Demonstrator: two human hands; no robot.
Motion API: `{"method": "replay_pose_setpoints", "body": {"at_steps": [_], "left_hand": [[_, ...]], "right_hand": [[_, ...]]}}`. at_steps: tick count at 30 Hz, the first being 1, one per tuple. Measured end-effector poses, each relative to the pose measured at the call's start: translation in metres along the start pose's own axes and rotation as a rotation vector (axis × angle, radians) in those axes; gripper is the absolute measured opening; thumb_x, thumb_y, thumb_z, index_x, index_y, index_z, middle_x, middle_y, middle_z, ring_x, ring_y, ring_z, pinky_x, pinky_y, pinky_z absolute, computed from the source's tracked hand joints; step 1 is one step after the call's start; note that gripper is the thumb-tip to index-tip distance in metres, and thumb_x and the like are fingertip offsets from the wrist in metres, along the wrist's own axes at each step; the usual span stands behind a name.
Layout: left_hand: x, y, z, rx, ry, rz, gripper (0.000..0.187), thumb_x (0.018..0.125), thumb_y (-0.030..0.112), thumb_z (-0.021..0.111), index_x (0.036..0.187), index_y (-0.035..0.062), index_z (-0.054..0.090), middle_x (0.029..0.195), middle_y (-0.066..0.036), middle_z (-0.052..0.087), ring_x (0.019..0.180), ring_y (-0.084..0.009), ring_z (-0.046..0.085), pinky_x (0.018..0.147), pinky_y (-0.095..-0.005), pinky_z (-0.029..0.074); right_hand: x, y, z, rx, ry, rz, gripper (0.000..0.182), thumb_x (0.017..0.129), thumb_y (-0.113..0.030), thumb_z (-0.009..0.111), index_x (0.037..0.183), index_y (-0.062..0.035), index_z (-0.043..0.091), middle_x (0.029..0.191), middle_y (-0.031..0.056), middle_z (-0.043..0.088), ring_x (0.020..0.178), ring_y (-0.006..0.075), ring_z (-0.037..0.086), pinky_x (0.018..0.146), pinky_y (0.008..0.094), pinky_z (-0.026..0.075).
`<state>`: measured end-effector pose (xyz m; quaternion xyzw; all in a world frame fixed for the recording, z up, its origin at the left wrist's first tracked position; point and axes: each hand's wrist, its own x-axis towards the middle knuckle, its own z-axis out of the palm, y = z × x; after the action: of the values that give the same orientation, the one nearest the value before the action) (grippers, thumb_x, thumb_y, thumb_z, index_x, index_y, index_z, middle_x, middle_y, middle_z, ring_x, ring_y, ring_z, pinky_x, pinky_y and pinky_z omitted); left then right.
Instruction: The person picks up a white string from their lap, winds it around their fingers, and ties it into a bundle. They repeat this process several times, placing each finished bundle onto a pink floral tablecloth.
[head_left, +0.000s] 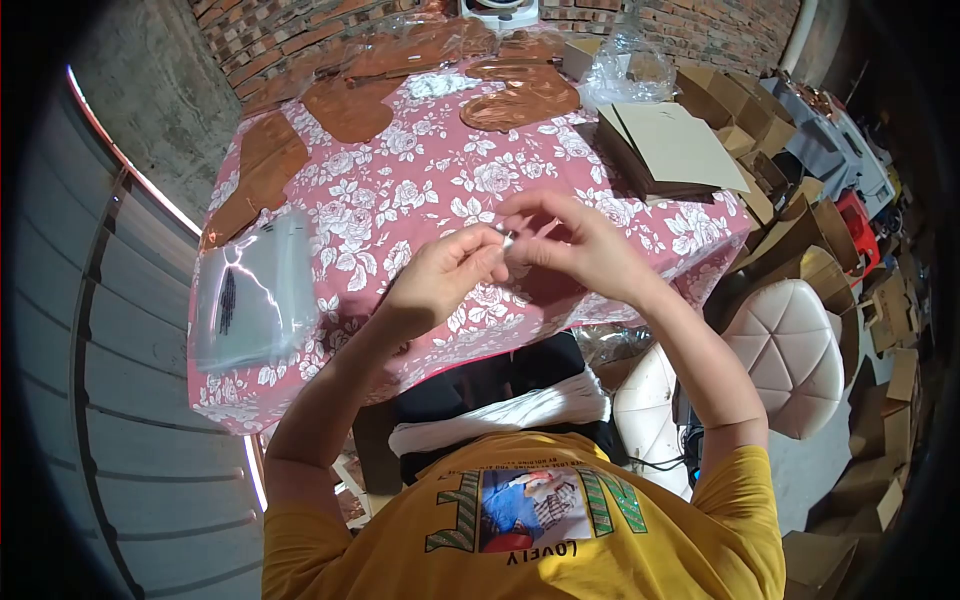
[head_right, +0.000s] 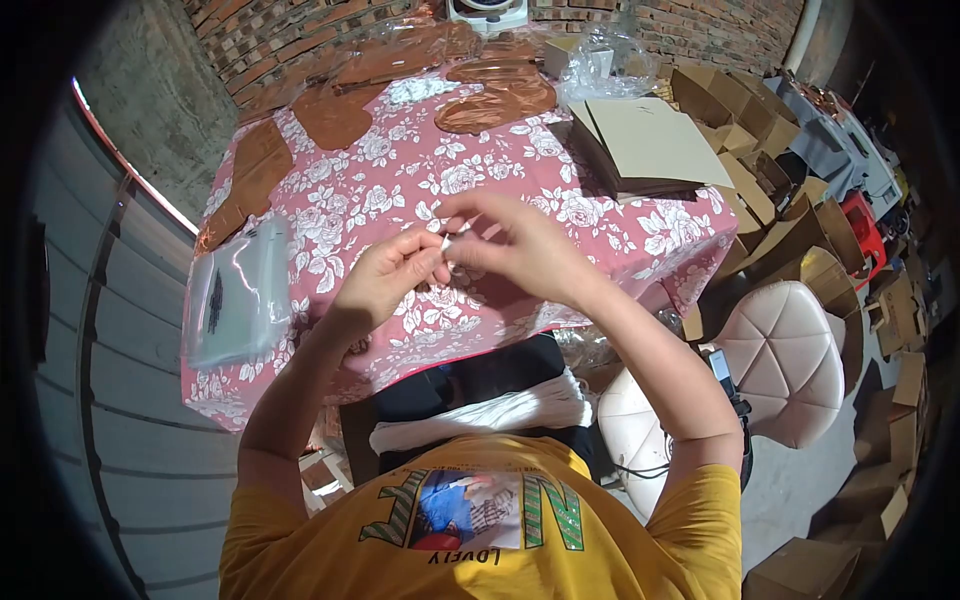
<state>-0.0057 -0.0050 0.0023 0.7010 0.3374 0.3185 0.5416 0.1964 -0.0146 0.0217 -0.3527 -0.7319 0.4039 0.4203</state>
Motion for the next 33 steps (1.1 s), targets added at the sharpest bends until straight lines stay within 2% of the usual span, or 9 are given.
{"method": "replay_pose_setpoints", "body": {"at_steps": [1, 3, 5, 11, 18, 23, 27, 29, 33], "left_hand": [[0.0, 0.001, 0.0, -0.143, -0.047, -0.019, 0.023, 0.095, 0.019, 0.045, 0.101, 0.0001, 0.055, 0.084, -0.003, 0.059, 0.081, -0.0101, 0.054, 0.077, -0.0234, 0.043], [0.001, 0.003, -0.003, -0.099, -0.08, -0.025, 0.024, 0.095, 0.021, 0.045, 0.101, 0.0002, 0.056, 0.086, -0.003, 0.059, 0.08, -0.009, 0.054, 0.075, -0.0226, 0.043], [-0.001, 0.012, -0.002, -0.161, -0.092, -0.086, 0.02, 0.094, 0.019, 0.047, 0.1, 0.0012, 0.055, 0.084, -0.003, 0.058, 0.077, -0.0068, 0.053, 0.072, -0.0211, 0.043], [-0.003, 0.009, -0.002, -0.34, -0.102, -0.207, 0.017, 0.093, 0.019, 0.05, 0.097, 0.0025, 0.054, 0.084, -0.004, 0.058, 0.074, -0.007, 0.051, 0.069, -0.02, 0.042], [-0.006, 0.002, 0.01, -0.512, -0.009, -0.143, 0.016, 0.093, 0.019, 0.049, 0.096, 0.0037, 0.053, 0.085, -0.002, 0.053, 0.076, -0.0065, 0.043, 0.071, -0.0196, 0.036], [-0.009, 0.001, 0.015, -0.568, 0.041, -0.113, 0.013, 0.094, 0.018, 0.047, 0.097, 0.0058, 0.05, 0.085, -0.001, 0.049, 0.076, -0.0062, 0.042, 0.071, -0.0192, 0.034], [-0.014, 0.002, 0.021, -0.526, 0.085, -0.045, 0.01, 0.094, 0.016, 0.046, 0.097, 0.0067, 0.049, 0.083, 0.001, 0.046, 0.075, -0.0057, 0.04, 0.07, -0.0198, 0.034], [-0.017, 0.004, 0.018, -0.518, 0.009, -0.006, 0.009, 0.094, 0.014, 0.045, 0.098, 0.0069, 0.048, 0.082, 0.002, 0.043, 0.073, -0.0055, 0.039, 0.067, -0.0204, 0.034], [-0.017, -0.001, 0.015, -0.532, -0.052, 0.023, 0.007, 0.094, 0.012, 0.045, 0.098, 0.0065, 0.048, 0.084, 0.001, 0.042, 0.072, -0.0055, 0.037, 0.065, -0.0211, 0.033]], "right_hand": [[-0.001, 0.0, 0.002, -0.127, -0.012, -0.15, 0.031, 0.084, -0.018, 0.063, 0.111, -0.0054, 0.056, 0.088, 0.0052, 0.063, 0.077, 0.0145, 0.062, 0.071, 0.0267, 0.05], [-0.001, -0.002, 0.002, -0.184, -0.039, -0.163, 0.036, 0.08, -0.019, 0.067, 0.113, -0.0073, 0.057, 0.09, 0.0071, 0.063, 0.078, 0.0168, 0.063, 0.071, 0.0286, 0.05], [-0.002, -0.007, 0.004, -0.145, -0.036, -0.036, 0.031, 0.08, -0.019, 0.067, 0.108, -0.0076, 0.06, 0.088, 0.0068, 0.064, 0.078, 0.0163, 0.063, 0.069, 0.0287, 0.05], [-0.004, -0.009, 0.005, -0.222, -0.001, -0.009, 0.018, 0.08, -0.016, 0.066, 0.093, -0.0045, 0.063, 0.081, 0.0063, 0.064, 0.074, 0.014, 0.062, 0.064, 0.0283, 0.049], [-0.007, -0.004, 0.012, -0.211, 0.071, 0.013, 0.014, 0.079, -0.013, 0.067, 0.084, -0.0023, 0.059, 0.079, 0.0071, 0.063, 0.069, 0.0149, 0.061, 0.061, 0.0295, 0.048], [-0.009, 0.007, 0.014, -0.415, 0.124, -0.271, 0.014, 0.076, -0.011, 0.066, 0.083, -0.0039, 0.057, 0.077, 0.009, 0.056, 0.07, 0.0265, 0.058, 0.06, 0.0332, 0.046], [-0.012, 0.007, 0.012, -0.615, 0.121, -0.427, 0.016, 0.075, -0.01, 0.066, 0.086, -0.0059, 0.056, 0.08, 0.0077, 0.054, 0.073, 0.0268, 0.057, 0.06, 0.0346, 0.046], [-0.012, 0.009, 0.012, -0.674, 0.134, -0.573, 0.017, 0.073, -0.01, 0.066, 0.087, -0.0077, 0.056, 0.081, 0.0062, 0.052, 0.073, 0.0243, 0.056, 0.059, 0.0342, 0.046], [-0.016, 0.008, 0.012, -0.723, 0.148, -0.632, 0.019, 0.07, -0.009, 0.066, 0.086, -0.0082, 0.056, 0.079, 0.005, 0.052, 0.072, 0.0226, 0.056, 0.059, 0.0325, 0.047]]}}
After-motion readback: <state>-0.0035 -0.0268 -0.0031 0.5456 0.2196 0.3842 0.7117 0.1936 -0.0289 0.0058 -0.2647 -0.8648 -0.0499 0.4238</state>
